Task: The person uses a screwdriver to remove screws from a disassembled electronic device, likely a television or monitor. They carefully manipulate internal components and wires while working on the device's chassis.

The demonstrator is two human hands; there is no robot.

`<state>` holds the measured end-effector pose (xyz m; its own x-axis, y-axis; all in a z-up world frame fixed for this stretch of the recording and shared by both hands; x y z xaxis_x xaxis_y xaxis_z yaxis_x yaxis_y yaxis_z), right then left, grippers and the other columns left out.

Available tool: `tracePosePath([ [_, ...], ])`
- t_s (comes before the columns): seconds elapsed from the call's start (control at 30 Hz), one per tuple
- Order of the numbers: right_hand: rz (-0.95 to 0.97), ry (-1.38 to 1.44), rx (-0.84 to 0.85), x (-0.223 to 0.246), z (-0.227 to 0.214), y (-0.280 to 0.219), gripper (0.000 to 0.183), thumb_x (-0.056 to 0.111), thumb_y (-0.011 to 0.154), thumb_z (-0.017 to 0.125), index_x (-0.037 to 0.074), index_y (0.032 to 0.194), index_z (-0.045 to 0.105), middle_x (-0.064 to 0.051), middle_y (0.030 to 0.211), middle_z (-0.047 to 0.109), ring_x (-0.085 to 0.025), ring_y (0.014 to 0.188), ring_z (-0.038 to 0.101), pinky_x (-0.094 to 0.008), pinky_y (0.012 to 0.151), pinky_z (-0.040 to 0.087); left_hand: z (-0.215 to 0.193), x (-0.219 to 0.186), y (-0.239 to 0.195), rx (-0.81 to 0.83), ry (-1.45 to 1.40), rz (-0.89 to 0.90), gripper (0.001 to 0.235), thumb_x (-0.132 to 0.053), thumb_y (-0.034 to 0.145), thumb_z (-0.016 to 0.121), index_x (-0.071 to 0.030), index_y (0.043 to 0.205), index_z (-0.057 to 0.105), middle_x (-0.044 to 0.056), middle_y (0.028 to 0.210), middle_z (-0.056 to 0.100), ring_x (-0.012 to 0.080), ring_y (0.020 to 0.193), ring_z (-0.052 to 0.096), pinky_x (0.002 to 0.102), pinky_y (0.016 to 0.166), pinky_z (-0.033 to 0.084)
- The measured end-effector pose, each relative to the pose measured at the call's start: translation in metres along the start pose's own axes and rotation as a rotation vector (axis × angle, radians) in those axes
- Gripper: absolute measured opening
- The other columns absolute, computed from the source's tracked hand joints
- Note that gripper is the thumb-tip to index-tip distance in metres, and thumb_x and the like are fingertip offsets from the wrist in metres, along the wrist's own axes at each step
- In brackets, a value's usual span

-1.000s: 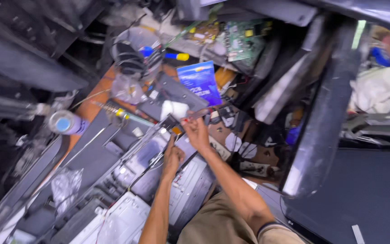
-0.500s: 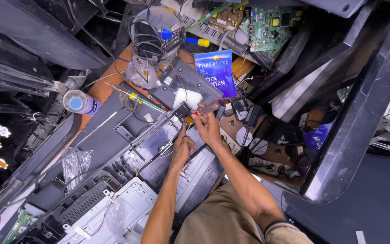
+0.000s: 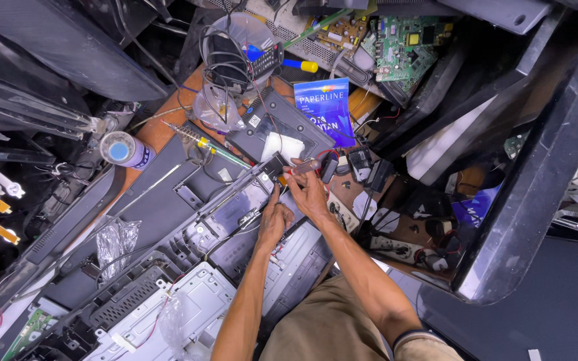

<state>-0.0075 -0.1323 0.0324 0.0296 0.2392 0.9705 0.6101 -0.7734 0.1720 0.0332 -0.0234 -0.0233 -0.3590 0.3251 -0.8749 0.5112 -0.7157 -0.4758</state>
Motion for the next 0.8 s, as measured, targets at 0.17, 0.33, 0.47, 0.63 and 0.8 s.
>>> tracePosePath([
  [0.17,-0.041,-0.040,0.005,0.004,0.001,0.000,0.029,0.005,0.083,0.059,-0.002,0.110,0.050,-0.016,0.096,0.065,-0.025,0.084,0.064,-0.033,0.071,0.054,-0.001,-0.008,-0.005,0.000,0.015,0.006,0.052,-0.009,0.086,0.025,-0.004,0.138,0.022,0.014,0.060,0.059,0.0167,0.046,0.053,0.023,0.040,0.044],
  [0.33,-0.107,-0.098,0.035,0.009,0.003,-0.001,0.026,0.005,0.083,0.060,-0.003,0.106,0.052,-0.016,0.094,0.065,-0.028,0.083,0.064,-0.036,0.068,0.054,-0.001,-0.015,-0.008,0.007,0.062,0.040,0.052,-0.010,0.086,0.026,-0.004,0.138,0.022,0.012,0.059,0.059,0.0155,0.046,0.053,0.023,0.039,0.043],
  [0.47,-0.278,-0.299,0.042,0.023,0.006,-0.002,0.016,0.013,0.080,0.064,0.007,0.095,0.062,-0.006,0.093,0.067,-0.022,0.080,0.065,-0.031,0.066,0.053,-0.002,-0.017,-0.008,0.025,0.071,0.031,0.054,-0.011,0.085,0.025,-0.007,0.139,0.021,0.012,0.061,0.059,0.0169,0.047,0.055,0.023,0.041,0.045],
  [0.63,-0.323,-0.307,0.050,0.024,0.006,-0.004,0.022,0.013,0.081,0.063,0.008,0.102,0.062,-0.005,0.088,0.068,-0.021,0.080,0.065,-0.031,0.066,0.053,-0.002,-0.013,-0.006,0.041,0.057,0.053,0.054,-0.012,0.086,0.025,-0.007,0.139,0.020,0.012,0.062,0.060,0.0172,0.048,0.056,0.024,0.043,0.045],
  [0.8,-0.390,-0.321,0.092,0.028,0.005,-0.006,0.021,0.014,0.082,0.060,0.011,0.102,0.064,-0.004,0.094,0.068,-0.022,0.082,0.065,-0.030,0.067,0.052,-0.003,-0.006,-0.003,0.032,0.081,0.044,0.052,-0.014,0.087,0.026,-0.009,0.139,0.022,0.013,0.063,0.061,0.0178,0.049,0.057,0.025,0.045,0.047],
])
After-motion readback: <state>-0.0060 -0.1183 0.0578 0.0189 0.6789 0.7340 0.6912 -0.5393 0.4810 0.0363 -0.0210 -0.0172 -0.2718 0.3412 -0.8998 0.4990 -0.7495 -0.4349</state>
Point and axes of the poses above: each hand's wrist, its own y-axis towards the middle knuckle, its own z-axis out of the palm, x = y × z, the point moved 5 cm from there along y, towards the middle knuckle
